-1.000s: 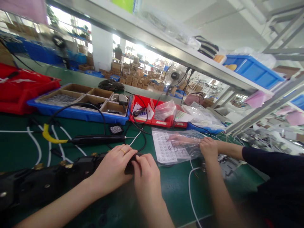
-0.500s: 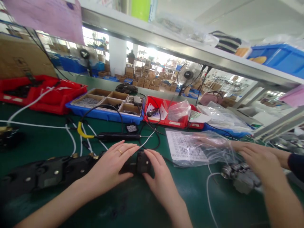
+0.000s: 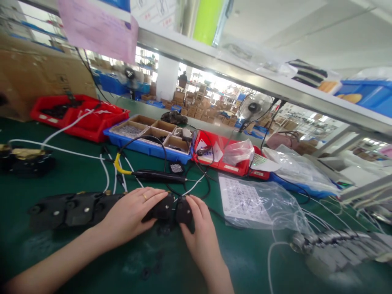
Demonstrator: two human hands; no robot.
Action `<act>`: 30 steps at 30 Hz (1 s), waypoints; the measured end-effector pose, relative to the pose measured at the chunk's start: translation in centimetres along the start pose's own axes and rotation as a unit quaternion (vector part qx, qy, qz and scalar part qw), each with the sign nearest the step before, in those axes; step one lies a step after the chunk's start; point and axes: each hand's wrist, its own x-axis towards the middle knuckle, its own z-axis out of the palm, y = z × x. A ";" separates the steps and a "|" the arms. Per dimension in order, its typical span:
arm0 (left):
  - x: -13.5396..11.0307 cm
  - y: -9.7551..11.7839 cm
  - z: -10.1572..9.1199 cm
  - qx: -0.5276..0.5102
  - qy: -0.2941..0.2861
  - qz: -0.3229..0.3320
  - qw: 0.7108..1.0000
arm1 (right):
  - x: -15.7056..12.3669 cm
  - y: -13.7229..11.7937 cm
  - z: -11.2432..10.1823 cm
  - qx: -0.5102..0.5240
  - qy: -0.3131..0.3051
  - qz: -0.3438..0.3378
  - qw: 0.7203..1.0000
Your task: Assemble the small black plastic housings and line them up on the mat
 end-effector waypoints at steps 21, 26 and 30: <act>-1.8 -1.8 -1.3 0.036 0.000 -0.011 0.999 | 4.4 -4.1 1.3 -0.072 -0.058 -0.123 0.988; -1.8 -1.7 -0.6 0.064 0.018 0.007 0.998 | 3.8 -4.2 1.1 -0.079 -0.055 -0.120 0.988; -2.9 -2.4 -1.3 0.086 0.058 0.053 0.993 | 2.7 -3.3 0.3 -0.053 0.003 -0.093 0.994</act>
